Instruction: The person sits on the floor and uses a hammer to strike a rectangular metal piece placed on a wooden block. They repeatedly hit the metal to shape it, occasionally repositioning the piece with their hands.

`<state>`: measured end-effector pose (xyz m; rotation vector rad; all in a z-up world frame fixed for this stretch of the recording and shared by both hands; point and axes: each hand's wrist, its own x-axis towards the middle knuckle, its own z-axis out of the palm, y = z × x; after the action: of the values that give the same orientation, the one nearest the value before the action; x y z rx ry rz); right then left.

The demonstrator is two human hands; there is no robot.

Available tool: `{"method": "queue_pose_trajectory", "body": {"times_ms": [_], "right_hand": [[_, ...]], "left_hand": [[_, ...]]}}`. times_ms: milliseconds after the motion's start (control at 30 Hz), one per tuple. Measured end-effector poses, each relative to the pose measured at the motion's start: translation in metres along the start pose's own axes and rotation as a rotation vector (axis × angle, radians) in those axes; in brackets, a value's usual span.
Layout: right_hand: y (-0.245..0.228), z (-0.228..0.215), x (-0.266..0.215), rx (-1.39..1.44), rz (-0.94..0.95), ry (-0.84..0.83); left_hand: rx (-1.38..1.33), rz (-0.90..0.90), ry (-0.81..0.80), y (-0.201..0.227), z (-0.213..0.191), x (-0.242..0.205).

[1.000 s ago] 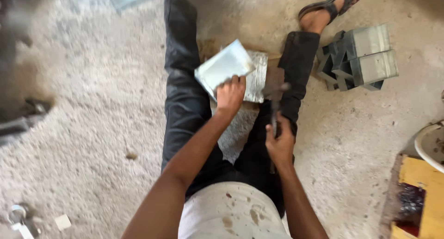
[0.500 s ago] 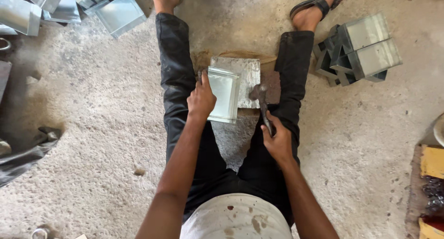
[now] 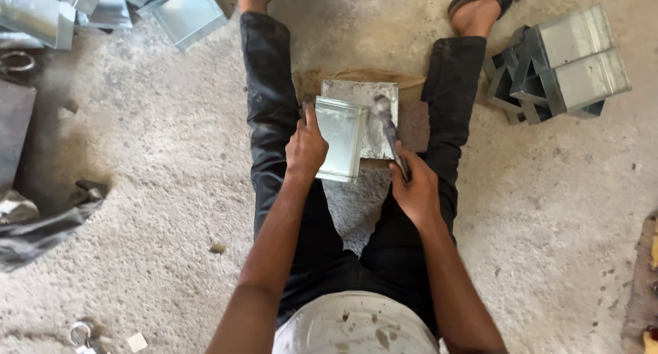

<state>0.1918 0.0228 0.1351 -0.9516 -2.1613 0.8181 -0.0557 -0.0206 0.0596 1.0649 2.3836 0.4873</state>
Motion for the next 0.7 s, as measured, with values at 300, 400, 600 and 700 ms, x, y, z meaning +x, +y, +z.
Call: {"method": "queue_pose_trajectory", "body": {"times_ms": [300,400,600,700], "right_hand": [[0.054,0.031,-0.072,0.271,0.201,0.046],[0.065,0.039,-0.082,0.492,0.572,-0.077],[0.078,0.049,-0.070,0.621,0.718,-0.147],[0.066,0.043,-0.065,0.653,0.735,-0.147]], "left_hand": [[-0.285,0.152,0.376,-0.029,0.004,-0.014],[-0.622,-0.068,0.239,-0.044,0.002,-0.025],[-1.046,-0.150,0.056,-0.090,0.012,-0.019],[-1.092,-0.115,0.043,-0.102,0.021,-0.018]]}}
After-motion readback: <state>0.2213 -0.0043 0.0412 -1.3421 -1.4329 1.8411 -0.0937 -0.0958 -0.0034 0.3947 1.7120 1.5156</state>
